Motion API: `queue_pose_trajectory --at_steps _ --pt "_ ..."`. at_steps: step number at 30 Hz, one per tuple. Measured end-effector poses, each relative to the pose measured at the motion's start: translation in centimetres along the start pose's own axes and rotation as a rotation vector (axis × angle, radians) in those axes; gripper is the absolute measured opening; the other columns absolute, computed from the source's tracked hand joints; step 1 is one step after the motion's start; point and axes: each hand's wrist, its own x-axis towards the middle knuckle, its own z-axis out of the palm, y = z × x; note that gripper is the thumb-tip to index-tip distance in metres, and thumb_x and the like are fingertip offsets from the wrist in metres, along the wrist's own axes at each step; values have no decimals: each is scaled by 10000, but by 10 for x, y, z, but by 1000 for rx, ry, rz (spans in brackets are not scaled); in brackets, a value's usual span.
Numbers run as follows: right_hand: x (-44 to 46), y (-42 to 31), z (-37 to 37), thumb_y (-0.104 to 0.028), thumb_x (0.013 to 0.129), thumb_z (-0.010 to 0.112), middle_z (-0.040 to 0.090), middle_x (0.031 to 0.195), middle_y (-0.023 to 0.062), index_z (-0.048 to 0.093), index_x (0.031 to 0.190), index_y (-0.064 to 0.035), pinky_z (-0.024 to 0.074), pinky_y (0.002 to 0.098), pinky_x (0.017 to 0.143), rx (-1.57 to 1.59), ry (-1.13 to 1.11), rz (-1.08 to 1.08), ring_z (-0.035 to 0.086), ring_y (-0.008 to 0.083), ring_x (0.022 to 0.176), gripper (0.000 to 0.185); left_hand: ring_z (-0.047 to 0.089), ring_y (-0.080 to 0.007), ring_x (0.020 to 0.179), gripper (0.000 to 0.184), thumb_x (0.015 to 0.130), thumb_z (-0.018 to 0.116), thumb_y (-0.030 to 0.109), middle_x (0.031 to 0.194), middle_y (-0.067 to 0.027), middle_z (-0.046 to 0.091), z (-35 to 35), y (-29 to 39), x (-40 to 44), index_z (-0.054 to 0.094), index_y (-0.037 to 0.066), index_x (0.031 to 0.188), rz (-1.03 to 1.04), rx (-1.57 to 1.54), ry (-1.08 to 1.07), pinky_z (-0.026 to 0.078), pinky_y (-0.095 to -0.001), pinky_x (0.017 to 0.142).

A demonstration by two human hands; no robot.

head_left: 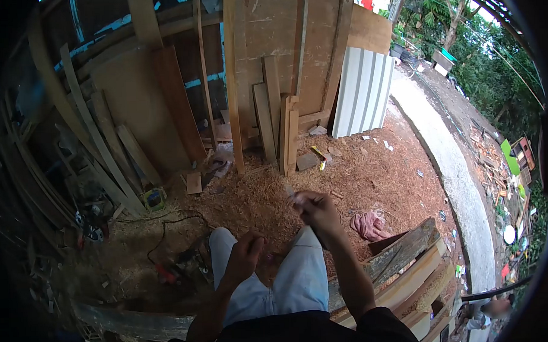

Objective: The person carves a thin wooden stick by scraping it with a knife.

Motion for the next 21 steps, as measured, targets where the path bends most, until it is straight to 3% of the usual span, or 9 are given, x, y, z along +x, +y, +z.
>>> queue_pose_trajectory --at_steps 7,11,13,21 --pt "19 -28 -33 -137 898 524 475 616 -18 584 927 -15 261 177 372 214 255 -87 340 35 429 138 449 -56 579 119 916 483 127 686 14 505 -6 2 0 548 40 867 -13 -60 50 388 -225 532" --pt "2 -21 -10 -188 916 530 510 639 7 592 1000 -23 256 172 385 127 97 -43 360 35 443 195 455 -57 599 129 920 478 127 708 10 520 -3 12 6 553 34 871 -16 -64 36 399 -223 557" --pt "-5 -27 6 -196 930 517 522 650 -3 579 982 -30 307 173 444 112 -64 -8 400 33 499 184 360 -23 518 128 921 487 128 611 45 438 6 17 12 578 49 874 139 -43 121 291 -199 464" --pt "4 -41 16 -214 911 557 542 637 0 615 940 -17 301 189 416 53 -164 -92 406 33 477 208 401 -37 541 146 928 486 149 631 26 478 3 30 17 563 34 881 190 -84 57 326 -200 485"
